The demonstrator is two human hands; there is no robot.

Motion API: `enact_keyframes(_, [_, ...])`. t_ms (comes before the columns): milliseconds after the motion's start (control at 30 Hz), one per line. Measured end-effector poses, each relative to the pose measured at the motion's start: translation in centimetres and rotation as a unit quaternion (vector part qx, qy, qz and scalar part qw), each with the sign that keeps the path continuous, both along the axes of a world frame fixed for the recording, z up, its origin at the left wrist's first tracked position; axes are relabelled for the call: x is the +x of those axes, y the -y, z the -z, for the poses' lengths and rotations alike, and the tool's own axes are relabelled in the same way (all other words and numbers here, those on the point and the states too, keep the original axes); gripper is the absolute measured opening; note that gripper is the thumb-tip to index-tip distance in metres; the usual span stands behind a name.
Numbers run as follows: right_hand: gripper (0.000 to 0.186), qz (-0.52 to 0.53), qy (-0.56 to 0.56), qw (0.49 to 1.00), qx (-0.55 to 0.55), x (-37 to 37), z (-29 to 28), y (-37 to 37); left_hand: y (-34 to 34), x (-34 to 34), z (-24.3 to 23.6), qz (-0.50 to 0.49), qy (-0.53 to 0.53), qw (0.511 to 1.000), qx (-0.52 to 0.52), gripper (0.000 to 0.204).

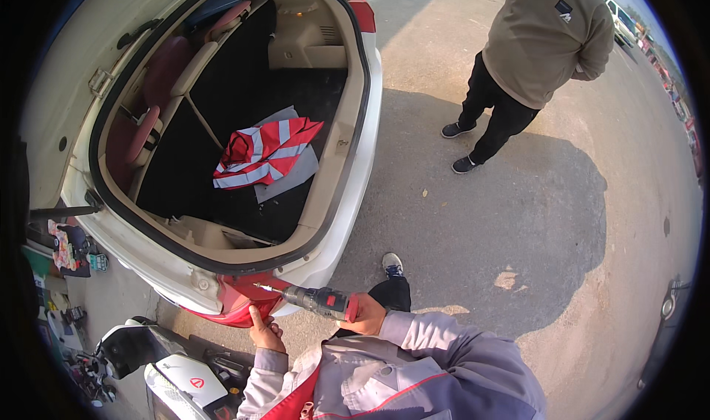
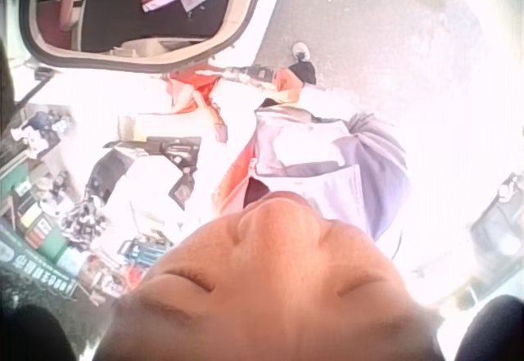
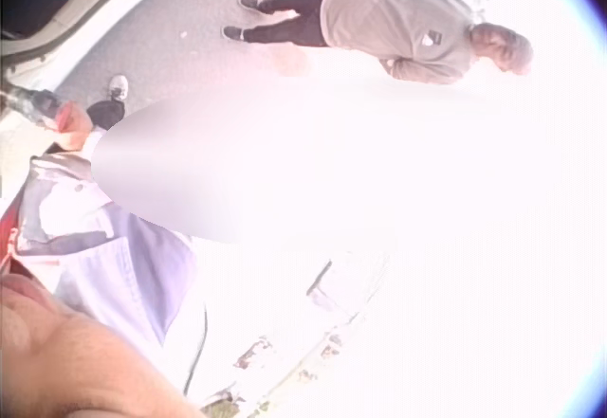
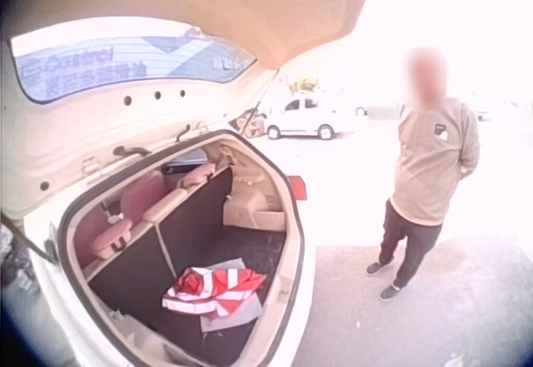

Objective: The person removes a red taillight from the rear of a white car using a power drill, then reinstalls it by hand and secures it with the drill. The task includes detaching the light, aligning it, and fastening it back in place.

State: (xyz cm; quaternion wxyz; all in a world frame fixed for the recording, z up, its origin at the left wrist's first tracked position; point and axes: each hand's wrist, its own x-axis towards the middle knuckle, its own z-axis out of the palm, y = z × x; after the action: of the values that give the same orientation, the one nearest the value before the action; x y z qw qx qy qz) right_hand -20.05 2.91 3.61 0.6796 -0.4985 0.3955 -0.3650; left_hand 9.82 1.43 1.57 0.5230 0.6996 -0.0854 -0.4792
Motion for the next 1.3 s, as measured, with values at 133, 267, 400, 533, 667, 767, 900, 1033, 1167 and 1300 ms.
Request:
enact_keyframes(133, [0.031,0.022,0.023,0.999,-0.038,0.2,0.0,0.3,-0.5,0.3,0.1,0.016,0.007,0.999,-0.034,0.05])
enact_keyframes(267, [0.033,0.018,-0.022,0.991,-0.129,1.3,1.1,1.4,-0.3,0.4,-0.3,0.015,-0.002,1.0,-0.005,0.05])
enact_keyframes(400, [0.032,0.034,-0.033,0.99,-0.131,2.2,1.9,1.8,-0.2,0.6,-0.7,0.034,0.01,0.999,0.009,0.055])
enact_keyframes(533, [0.035,0.039,-0.064,0.979,-0.19,3.6,2.7,2.7,-0.1,0.8,-0.8,0.036,0.014,0.999,0.029,0.059])
enact_keyframes(667, [0.033,0.045,-0.092,0.974,-0.201,4.7,3.7,3.2,-0.2,1.0,-1.3,0.042,0.005,0.998,0.036,0.06])
enact_keyframes(767, [0.047,0.058,-0.073,0.962,-0.257,6.0,5.0,3.8,-0.1,1.2,-1.5,0.055,-0.014,0.998,0.037,0.061])
enact_keyframes(900, [0.054,0.074,-0.086,0.945,-0.308,7.0,6.7,4.7,0.1,1.6,-1.6,0.083,-0.042,0.995,0.03,0.061])
enact_keyframes(1033, [0.056,0.064,-0.069,0.954,-0.284,7.4,7.0,5.0,0.0,1.9,-1.5,0.112,-0.04,0.992,0.041,0.064])
enact_keyframes(1167, [0.059,0.066,-0.047,0.96,-0.267,7.5,6.5,5.2,0.0,1.9,-1.6,0.116,-0.046,0.991,0.043,0.064])
enact_keyframes(1300, [0.06,0.053,-0.034,0.966,-0.25,7.7,6.5,5.8,-0.2,1.8,-1.8,0.109,-0.038,0.992,0.048,0.065])
